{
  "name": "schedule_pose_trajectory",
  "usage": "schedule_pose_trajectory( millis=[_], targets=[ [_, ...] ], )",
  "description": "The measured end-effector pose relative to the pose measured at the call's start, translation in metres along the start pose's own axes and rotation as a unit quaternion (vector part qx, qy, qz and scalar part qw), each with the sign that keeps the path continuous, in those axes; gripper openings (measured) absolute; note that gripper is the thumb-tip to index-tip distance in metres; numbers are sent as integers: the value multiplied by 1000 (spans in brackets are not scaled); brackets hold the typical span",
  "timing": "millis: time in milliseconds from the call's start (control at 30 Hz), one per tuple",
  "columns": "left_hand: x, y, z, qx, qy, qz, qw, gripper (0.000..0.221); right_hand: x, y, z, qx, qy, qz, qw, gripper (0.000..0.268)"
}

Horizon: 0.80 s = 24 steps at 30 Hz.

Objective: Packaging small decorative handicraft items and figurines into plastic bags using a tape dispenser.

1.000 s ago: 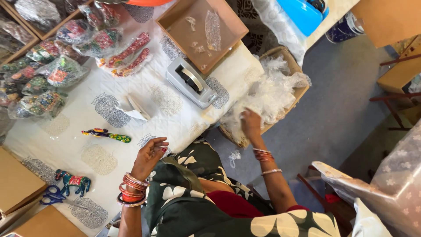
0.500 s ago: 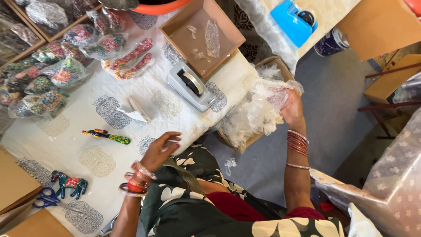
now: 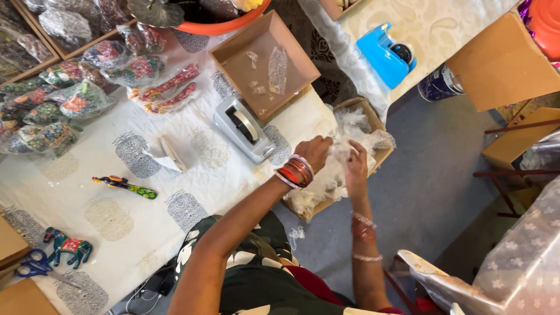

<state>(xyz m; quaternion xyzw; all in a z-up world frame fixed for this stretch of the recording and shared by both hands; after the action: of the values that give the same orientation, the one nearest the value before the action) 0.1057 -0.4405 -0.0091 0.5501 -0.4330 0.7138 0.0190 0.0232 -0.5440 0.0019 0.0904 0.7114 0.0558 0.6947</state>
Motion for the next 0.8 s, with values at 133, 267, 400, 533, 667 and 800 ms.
schedule_pose_trajectory(
  millis=[133, 267, 400, 533, 667, 800],
  targets=[
    [-7, -18, 18, 38, -71, -82, 993, 14, 22, 11, -44, 226, -70, -340, 910, 85],
    [-24, 20, 23, -44, -172, -172, 969, 27, 23, 38, -34, 248, -108, -424, 864, 109],
    [-31, 24, 41, 29, -201, -151, 967, 30, 72, -12, -28, 229, -13, -482, 846, 101],
    [-77, -35, 63, 228, -192, -179, 938, 47, 157, -65, -44, 152, 84, -584, 793, 90],
    [-46, -91, 38, -16, -95, -392, 915, 36, 192, -87, -58, 33, 186, -689, 700, 90],
    [-55, -142, -17, -26, -116, -572, 811, 35, 210, -86, -40, -31, 271, -674, 686, 91]
  ],
)
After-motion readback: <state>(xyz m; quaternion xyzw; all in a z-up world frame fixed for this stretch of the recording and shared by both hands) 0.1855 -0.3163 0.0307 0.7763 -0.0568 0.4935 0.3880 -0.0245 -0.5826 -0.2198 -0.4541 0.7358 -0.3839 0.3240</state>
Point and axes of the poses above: each hand's wrist, its own z-axis towards the middle knuckle, its own y-axis out of the palm, x = y × z, the point moved 8 cm from there along z, towards the middle knuckle, and after that the axes turned 9 degrees about -z, right-handed, at the moved point
